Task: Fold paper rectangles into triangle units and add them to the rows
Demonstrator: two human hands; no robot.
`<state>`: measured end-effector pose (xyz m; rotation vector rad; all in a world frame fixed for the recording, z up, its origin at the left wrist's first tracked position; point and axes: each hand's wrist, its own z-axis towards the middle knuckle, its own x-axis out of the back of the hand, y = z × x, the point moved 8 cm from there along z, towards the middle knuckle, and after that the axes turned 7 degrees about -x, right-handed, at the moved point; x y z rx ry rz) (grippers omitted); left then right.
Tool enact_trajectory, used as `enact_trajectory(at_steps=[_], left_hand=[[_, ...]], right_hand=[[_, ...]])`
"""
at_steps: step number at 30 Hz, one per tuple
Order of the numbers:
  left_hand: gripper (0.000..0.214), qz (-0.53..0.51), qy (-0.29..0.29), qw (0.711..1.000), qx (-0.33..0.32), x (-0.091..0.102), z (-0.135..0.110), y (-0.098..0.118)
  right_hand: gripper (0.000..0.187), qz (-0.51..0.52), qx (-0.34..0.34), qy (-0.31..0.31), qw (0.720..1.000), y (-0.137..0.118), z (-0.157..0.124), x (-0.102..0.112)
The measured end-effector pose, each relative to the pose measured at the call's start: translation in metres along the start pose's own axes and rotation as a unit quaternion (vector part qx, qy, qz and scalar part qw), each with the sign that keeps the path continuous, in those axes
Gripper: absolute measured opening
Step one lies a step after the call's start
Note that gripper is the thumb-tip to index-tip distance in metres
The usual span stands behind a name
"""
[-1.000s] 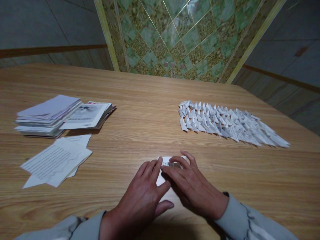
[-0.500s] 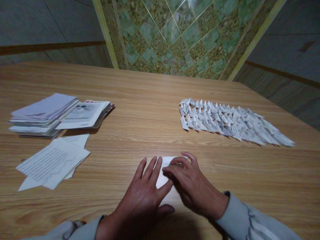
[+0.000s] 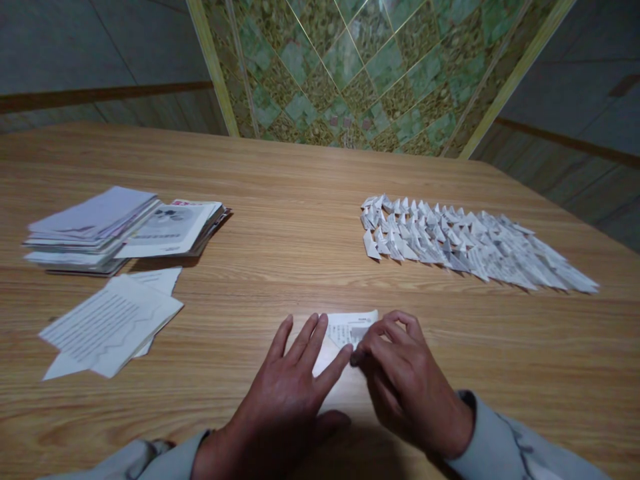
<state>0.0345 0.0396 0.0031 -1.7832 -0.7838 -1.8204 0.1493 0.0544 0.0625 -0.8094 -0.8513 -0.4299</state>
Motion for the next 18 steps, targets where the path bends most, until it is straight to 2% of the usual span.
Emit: enact_trajectory(at_steps=[7,13,18], left_hand=[[0.078,0.001,0.04,0.999,-0.006,-0.005,-0.004,-0.002],[0.079,0.005,0.008,1.0,-0.01,-0.005,-0.004,-0.005],[0.086,0.018,0.038,0.999,0.012,-0.001,-0.005,-0.014]], right_hand=[[0.018,-0.052,0.013,-0.024,0.998,-0.005,-0.004,-0.007],[0.02,-0.039,0.027,-0.029,0.998,-0.004,-0.005,-0.01],[0.021,-0.034,0.002,-0.047,0.998,-0.001,-0.006,-0.012]])
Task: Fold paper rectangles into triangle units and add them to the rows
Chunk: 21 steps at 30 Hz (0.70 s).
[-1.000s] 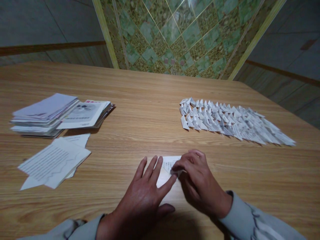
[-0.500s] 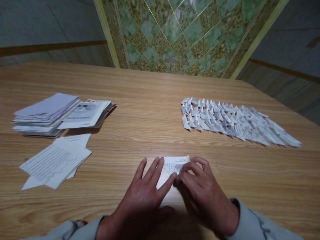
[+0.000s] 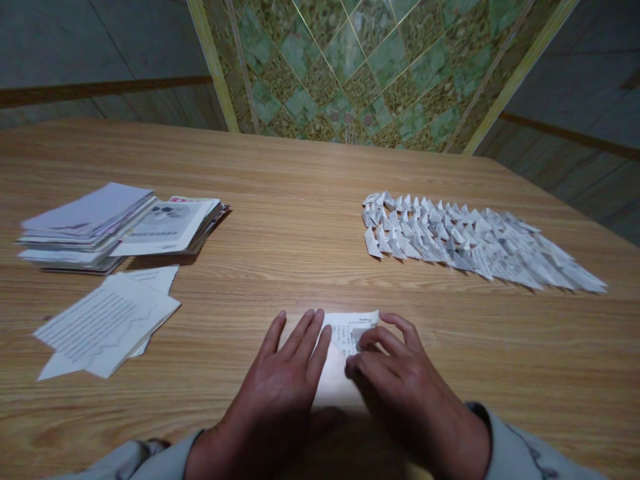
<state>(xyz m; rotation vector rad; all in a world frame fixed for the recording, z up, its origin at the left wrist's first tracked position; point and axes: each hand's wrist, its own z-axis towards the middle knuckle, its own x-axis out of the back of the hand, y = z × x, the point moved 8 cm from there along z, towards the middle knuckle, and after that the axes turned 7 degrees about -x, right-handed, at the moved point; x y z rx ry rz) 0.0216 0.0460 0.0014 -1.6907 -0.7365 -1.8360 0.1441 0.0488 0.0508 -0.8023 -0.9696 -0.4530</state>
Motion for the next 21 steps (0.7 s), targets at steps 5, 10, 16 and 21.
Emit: enact_trajectory(at_steps=[5,10,16,21], left_hand=[[0.073,0.037,0.075,0.996,0.026,0.015,0.002,-0.006],[0.053,-0.024,0.105,0.991,-0.08,0.02,0.005,0.019],[0.063,-0.086,0.065,0.99,-0.096,0.012,0.008,0.027],[0.074,-0.077,0.051,0.991,-0.095,0.011,0.009,0.028]], right_hand=[[0.02,0.013,-0.004,-0.02,1.0,0.0,0.0,0.001],[0.021,0.02,-0.01,-0.041,0.999,0.001,0.003,0.001],[0.027,0.089,-0.055,0.018,0.994,0.017,0.008,0.02],[0.019,0.07,-0.115,0.068,0.989,0.037,0.012,0.021]])
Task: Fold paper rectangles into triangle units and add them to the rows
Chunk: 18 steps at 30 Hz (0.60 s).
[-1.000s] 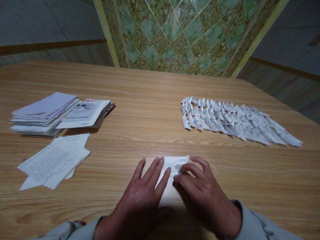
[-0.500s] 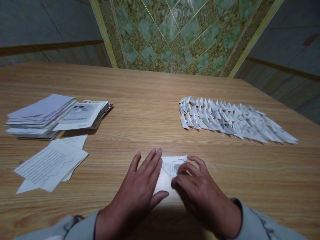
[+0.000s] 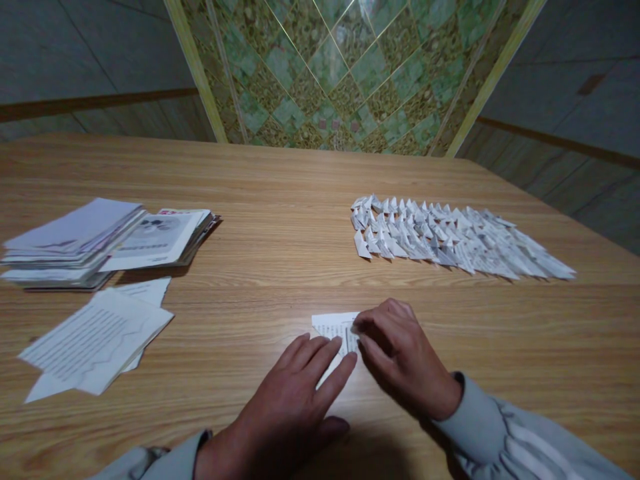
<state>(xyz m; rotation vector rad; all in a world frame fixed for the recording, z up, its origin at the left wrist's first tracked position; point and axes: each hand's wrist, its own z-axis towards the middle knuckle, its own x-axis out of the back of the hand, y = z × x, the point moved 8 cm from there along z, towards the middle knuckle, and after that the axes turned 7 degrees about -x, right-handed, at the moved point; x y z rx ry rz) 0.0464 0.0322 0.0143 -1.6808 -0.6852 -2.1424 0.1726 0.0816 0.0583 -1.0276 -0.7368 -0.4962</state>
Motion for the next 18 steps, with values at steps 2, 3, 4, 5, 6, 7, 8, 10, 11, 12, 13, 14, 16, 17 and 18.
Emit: enact_trajectory(at_steps=[2,3,4,5,6,7,8,10,11,12,13,14,16,17,18], left_hand=[[0.076,0.006,-0.002,1.0,-0.003,0.0,0.0,0.001],[0.076,0.01,-0.002,1.0,-0.004,0.0,0.0,0.001],[0.075,0.015,-0.002,1.0,-0.007,-0.001,0.0,0.001],[0.074,0.018,-0.001,1.0,-0.009,-0.001,0.0,0.001],[0.073,0.02,0.001,1.0,-0.01,-0.002,-0.001,0.001],[0.072,0.022,0.002,1.0,-0.012,-0.002,-0.001,0.001],[0.071,0.022,0.004,1.0,-0.014,-0.002,-0.001,0.001],[0.069,0.023,0.005,1.0,-0.014,-0.003,-0.001,0.002],[0.069,0.022,0.004,1.0,-0.013,-0.002,-0.001,0.002],[0.069,0.022,0.004,1.0,-0.011,-0.002,-0.001,0.002],[0.07,0.02,0.003,1.0,-0.007,-0.001,-0.001,0.002],[0.07,0.018,0.002,1.0,-0.005,-0.001,0.0,0.002],[0.069,0.014,-0.001,1.0,0.0,0.0,0.001,0.001],[0.068,0.013,-0.003,1.0,0.002,0.0,0.001,0.001],[0.067,0.012,-0.004,1.0,0.003,0.001,0.001,0.001]], right_hand=[[0.02,-0.008,-0.008,-0.011,1.0,0.004,0.002,-0.007],[0.022,-0.013,-0.016,-0.019,1.0,0.007,0.002,-0.01],[0.024,-0.018,-0.025,-0.029,0.999,0.01,0.003,-0.013],[0.024,-0.021,-0.032,-0.038,0.999,0.012,0.003,-0.016],[0.024,-0.023,-0.037,-0.046,0.998,0.013,0.003,-0.019],[0.023,-0.024,-0.04,-0.051,0.998,0.014,0.003,-0.02],[0.022,-0.026,-0.043,-0.054,0.997,0.015,0.003,-0.021],[0.02,-0.027,-0.045,-0.055,0.997,0.015,0.003,-0.021],[0.019,-0.027,-0.047,-0.055,0.997,0.015,0.004,-0.02],[0.015,-0.026,-0.051,-0.055,0.997,0.015,0.004,-0.02],[0.01,-0.025,-0.056,-0.055,0.997,0.016,0.004,-0.021],[0.005,-0.024,-0.062,-0.054,0.996,0.017,0.005,-0.021],[0.007,-0.027,-0.076,-0.049,0.996,0.019,0.006,-0.022],[0.01,-0.03,-0.082,-0.046,0.995,0.021,0.006,-0.023],[0.011,-0.033,-0.087,-0.042,0.995,0.022,0.006,-0.024]])
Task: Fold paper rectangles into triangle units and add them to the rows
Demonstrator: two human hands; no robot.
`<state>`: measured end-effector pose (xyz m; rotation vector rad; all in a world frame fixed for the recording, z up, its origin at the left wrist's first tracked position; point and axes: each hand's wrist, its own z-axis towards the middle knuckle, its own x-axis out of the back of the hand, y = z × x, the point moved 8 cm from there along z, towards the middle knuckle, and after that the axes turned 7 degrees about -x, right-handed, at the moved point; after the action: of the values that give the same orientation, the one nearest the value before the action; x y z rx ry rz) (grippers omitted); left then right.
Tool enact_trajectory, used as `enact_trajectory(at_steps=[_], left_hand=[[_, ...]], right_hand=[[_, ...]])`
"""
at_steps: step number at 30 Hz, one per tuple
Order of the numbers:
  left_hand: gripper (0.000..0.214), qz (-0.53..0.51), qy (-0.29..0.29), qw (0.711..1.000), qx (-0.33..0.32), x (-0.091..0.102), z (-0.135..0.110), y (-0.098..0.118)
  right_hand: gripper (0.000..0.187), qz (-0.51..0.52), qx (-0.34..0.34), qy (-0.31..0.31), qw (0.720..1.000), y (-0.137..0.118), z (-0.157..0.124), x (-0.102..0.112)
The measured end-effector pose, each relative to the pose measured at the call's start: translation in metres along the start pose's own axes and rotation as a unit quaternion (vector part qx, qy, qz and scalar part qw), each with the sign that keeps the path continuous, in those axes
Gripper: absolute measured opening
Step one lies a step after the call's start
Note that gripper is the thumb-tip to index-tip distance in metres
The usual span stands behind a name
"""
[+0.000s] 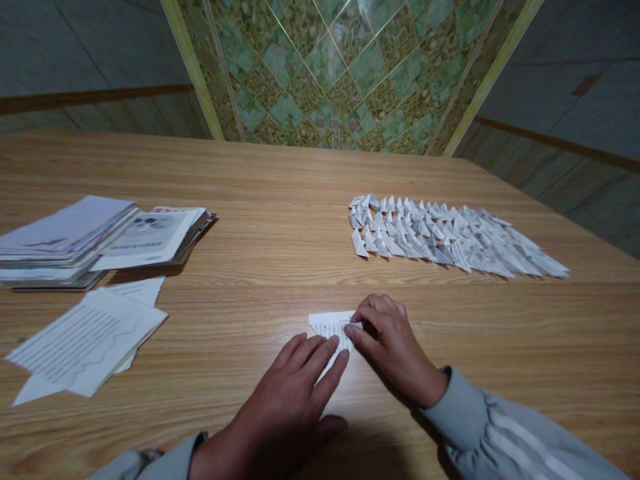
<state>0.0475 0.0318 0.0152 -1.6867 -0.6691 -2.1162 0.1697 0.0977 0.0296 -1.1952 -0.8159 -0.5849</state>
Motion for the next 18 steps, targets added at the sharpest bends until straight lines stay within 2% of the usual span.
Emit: enact_trajectory(at_steps=[9,12,18], left_hand=[[0.068,-0.022,-0.015,1.0,0.012,-0.001,-0.001,-0.001],[0.067,-0.022,-0.023,0.999,0.01,-0.001,0.0,-0.001],[0.07,-0.018,-0.038,0.999,-0.004,-0.002,0.002,-0.001]], right_hand=[[0.012,-0.012,-0.034,0.003,0.999,0.008,0.002,-0.001],[0.013,-0.038,-0.041,0.022,0.998,0.012,0.002,0.002],[0.037,-0.114,-0.018,0.053,0.992,0.016,0.0,0.007]])
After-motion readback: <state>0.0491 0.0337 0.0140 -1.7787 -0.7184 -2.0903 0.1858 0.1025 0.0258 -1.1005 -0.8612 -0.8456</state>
